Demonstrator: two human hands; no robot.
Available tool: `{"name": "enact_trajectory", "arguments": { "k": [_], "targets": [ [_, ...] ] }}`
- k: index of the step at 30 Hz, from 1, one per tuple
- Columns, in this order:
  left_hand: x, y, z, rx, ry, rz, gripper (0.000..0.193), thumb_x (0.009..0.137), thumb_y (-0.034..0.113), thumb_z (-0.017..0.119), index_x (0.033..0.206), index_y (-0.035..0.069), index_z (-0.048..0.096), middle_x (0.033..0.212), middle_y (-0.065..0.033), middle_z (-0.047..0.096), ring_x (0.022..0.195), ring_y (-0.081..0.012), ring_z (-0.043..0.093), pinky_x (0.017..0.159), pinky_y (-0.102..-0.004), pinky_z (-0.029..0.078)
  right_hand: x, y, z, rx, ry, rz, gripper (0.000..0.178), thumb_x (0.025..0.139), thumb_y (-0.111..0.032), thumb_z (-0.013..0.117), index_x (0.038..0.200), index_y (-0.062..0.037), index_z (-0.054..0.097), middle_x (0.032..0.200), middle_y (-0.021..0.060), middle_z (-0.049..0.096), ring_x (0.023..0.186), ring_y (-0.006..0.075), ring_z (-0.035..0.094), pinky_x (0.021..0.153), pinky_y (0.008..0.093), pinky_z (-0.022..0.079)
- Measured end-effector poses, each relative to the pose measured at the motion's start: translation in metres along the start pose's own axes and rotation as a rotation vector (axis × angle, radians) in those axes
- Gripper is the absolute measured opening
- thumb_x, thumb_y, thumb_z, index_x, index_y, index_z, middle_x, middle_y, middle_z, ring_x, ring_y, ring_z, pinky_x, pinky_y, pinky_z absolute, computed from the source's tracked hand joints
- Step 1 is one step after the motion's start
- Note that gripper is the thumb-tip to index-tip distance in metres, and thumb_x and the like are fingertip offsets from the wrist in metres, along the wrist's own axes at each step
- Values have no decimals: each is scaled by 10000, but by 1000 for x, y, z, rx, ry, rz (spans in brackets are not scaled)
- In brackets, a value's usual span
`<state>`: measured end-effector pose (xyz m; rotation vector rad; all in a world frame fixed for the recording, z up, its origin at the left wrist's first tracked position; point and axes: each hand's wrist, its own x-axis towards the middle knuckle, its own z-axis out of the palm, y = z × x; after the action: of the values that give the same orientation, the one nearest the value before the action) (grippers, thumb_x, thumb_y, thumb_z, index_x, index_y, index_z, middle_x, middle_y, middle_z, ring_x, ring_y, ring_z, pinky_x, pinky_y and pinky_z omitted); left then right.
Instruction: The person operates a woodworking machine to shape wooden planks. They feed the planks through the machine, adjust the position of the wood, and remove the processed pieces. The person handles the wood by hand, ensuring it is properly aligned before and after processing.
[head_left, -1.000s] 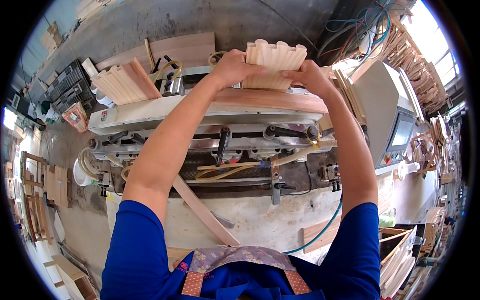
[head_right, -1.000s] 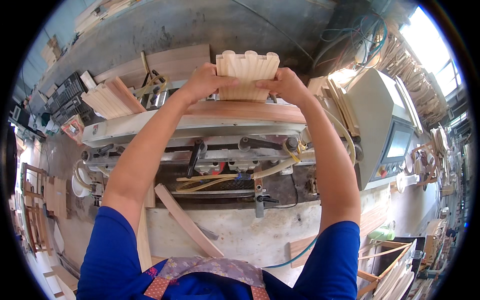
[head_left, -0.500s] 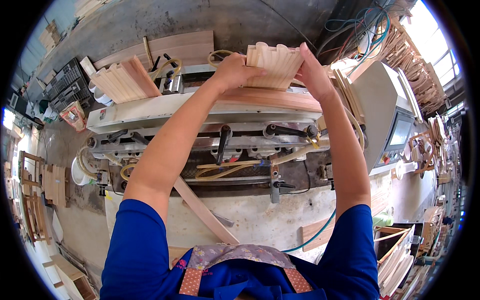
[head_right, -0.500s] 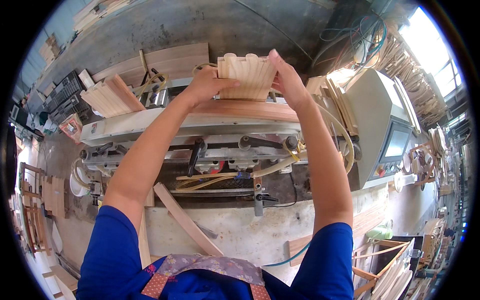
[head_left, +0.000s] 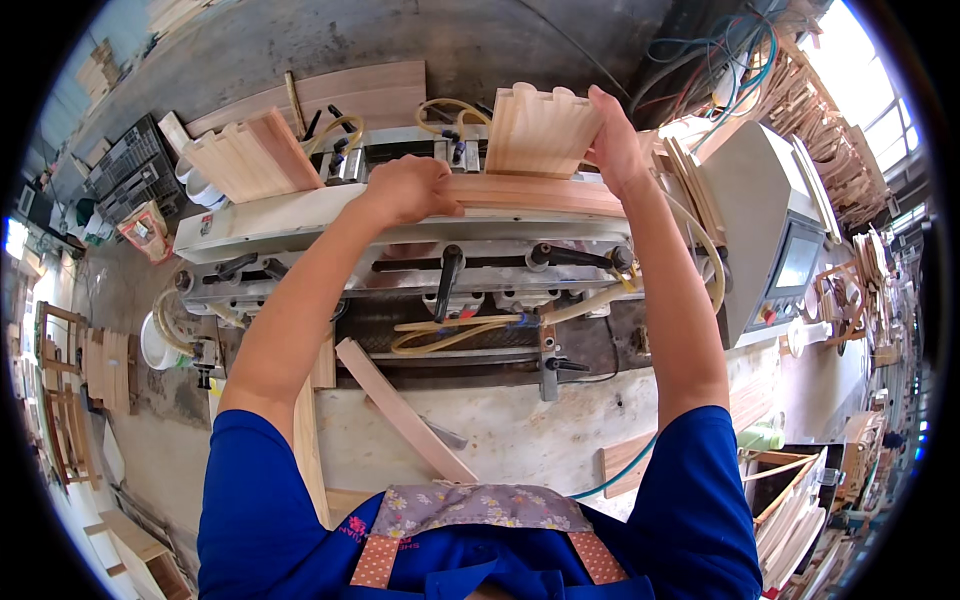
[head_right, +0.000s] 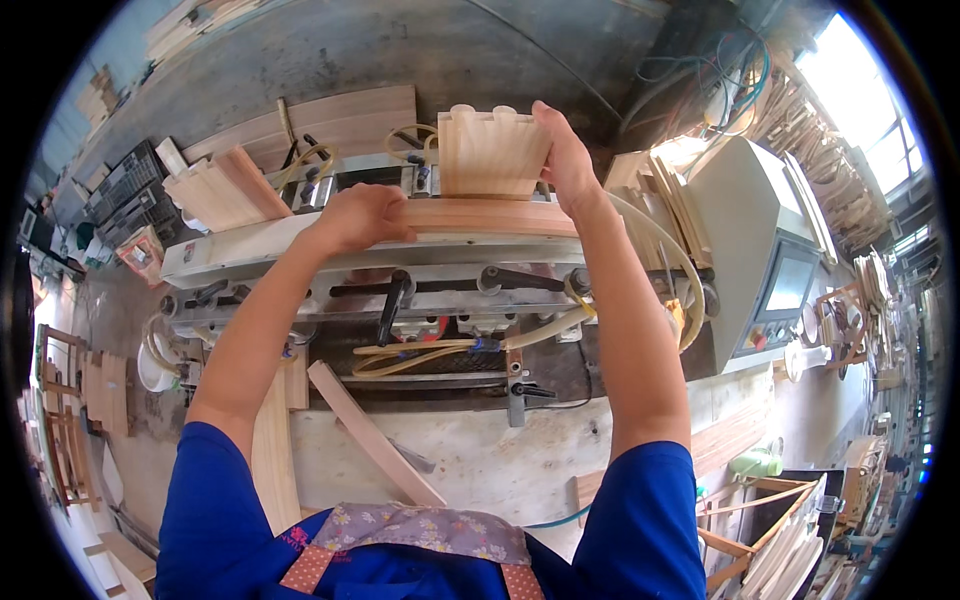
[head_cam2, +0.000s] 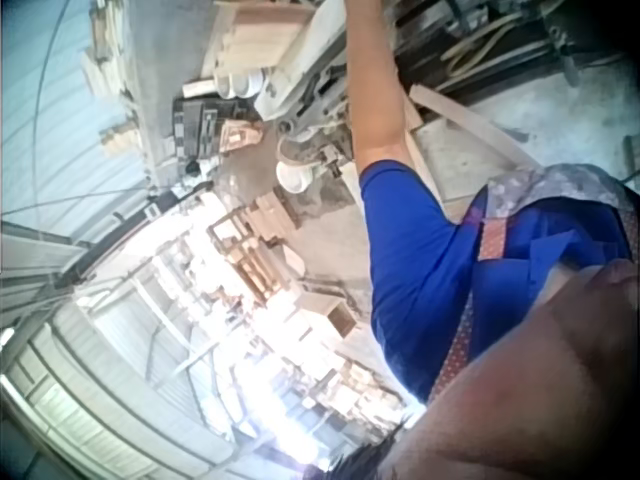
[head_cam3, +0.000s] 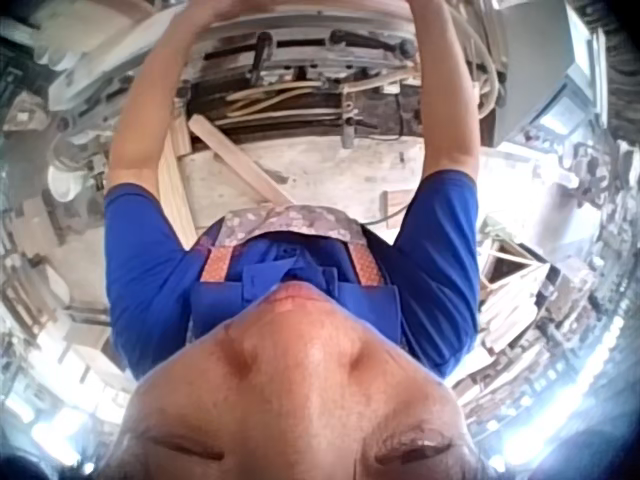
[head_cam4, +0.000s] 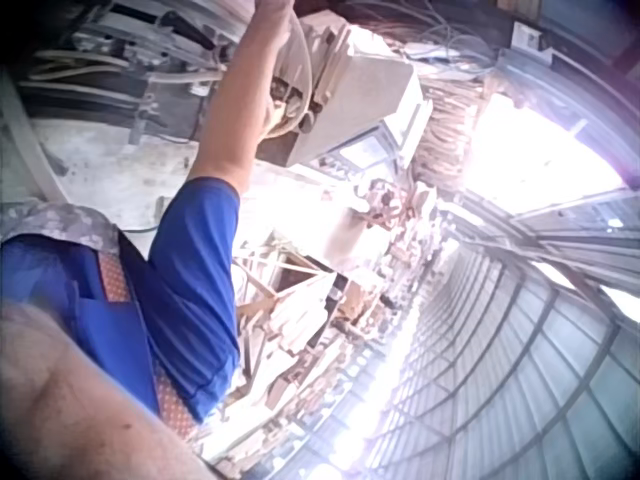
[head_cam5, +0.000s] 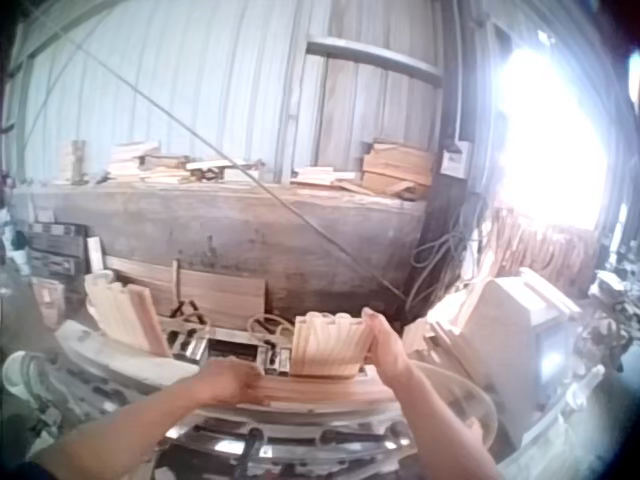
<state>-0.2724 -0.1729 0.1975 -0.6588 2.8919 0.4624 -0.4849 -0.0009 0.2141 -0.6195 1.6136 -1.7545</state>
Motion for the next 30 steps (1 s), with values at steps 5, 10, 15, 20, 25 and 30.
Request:
{"name": "enact_trajectory", "arguments": {
  "k": [5,10,15,20,25,30],
  "targets": [
    [-14,-24,-22,-190,106,67,490,675,394,789,1034,94,644,911,-79,665,869,-231,642,766,-378,499,5,2,-3,-13,-14,15,658,851,-570,517,1243,-43,548,1225,110,588,1114,216,537,990,346,356],
    [-43,-74,-70,-768,125,126,402,711,203,784,1060,70,636,909,-31,638,854,-130,606,764,-295,498,-1,-3,3,-39,-2,20,663,872,-585,448,1278,-69,539,1260,81,573,1141,208,522,996,360,349],
    [-68,-73,-112,-1010,512,112,392,785,132,719,1154,80,597,1008,-25,624,881,-102,602,783,-257,516,2,1,0,-84,-9,20,677,875,-609,412,1276,-79,540,1275,68,563,1146,209,511,1000,376,335],
    [-80,-85,-156,-888,864,252,410,855,137,657,1258,176,591,1132,-17,617,996,-77,585,857,-248,513,0,-2,4,-94,1,6,677,875,-610,414,1276,-81,543,1265,68,568,1144,209,509,1000,376,333],
    [-89,-35,-162,-541,887,501,388,845,153,678,1228,166,620,1057,36,640,924,-56,589,840,-240,493,0,1,0,-89,13,-3,680,877,-609,416,1288,-81,538,1257,65,573,1142,208,508,997,374,334],
    [-37,-4,-125,-562,500,434,398,839,118,671,1229,125,590,917,44,583,865,-52,545,761,-228,462,1,2,-2,-79,-11,-6,671,875,-607,432,1286,-88,542,1249,60,577,1134,202,513,994,368,340]
  ]
}}
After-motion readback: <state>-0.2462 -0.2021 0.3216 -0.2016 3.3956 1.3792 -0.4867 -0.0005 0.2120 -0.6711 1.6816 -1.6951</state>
